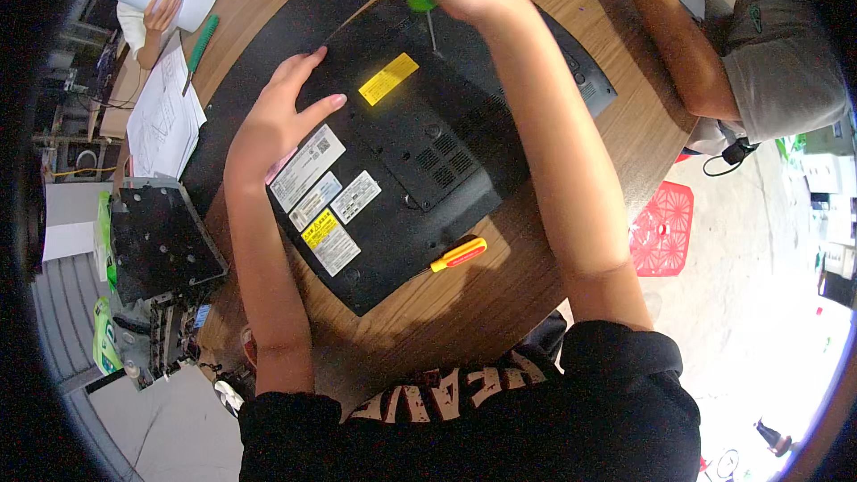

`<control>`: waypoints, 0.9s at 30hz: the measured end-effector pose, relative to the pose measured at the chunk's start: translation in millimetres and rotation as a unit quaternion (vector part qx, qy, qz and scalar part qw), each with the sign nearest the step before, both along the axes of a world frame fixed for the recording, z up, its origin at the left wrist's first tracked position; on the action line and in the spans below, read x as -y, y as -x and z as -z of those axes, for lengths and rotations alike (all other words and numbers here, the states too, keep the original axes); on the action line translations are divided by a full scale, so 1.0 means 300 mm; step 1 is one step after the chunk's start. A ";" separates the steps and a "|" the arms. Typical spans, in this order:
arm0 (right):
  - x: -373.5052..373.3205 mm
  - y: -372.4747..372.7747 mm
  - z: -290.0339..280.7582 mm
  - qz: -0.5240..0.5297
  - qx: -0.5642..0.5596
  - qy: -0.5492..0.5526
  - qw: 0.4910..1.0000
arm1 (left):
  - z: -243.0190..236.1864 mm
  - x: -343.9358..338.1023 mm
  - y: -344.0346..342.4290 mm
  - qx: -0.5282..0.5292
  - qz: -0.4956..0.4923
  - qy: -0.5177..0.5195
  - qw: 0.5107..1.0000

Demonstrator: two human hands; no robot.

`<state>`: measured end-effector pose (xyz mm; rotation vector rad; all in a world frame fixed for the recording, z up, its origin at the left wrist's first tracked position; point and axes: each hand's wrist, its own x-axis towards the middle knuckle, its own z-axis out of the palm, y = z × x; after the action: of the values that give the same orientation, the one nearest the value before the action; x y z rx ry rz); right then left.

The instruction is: The person manipulates a computer fan and heat sink by hand, using a screwdriver to remove a screw from the back of a monitor and then gesturing with the tool in their hands.

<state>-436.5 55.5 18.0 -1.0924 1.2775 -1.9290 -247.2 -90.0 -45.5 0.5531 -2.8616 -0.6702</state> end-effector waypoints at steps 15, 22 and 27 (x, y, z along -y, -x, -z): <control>0.014 -0.071 -0.026 0.107 -0.074 -0.018 0.991 | 0.006 0.023 -0.003 -0.014 0.008 0.000 1.000; -0.033 -0.163 -0.112 0.060 -0.022 0.195 0.979 | 0.004 0.023 0.013 0.002 -0.040 -0.033 0.999; 0.012 -0.262 -0.067 0.041 0.030 0.090 0.995 | 0.041 0.059 0.015 -0.034 -0.024 -0.036 0.998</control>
<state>-357.9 51.9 38.0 -1.0731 1.1500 -2.1570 -251.6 -107.7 -57.8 0.5957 -2.7613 -0.7701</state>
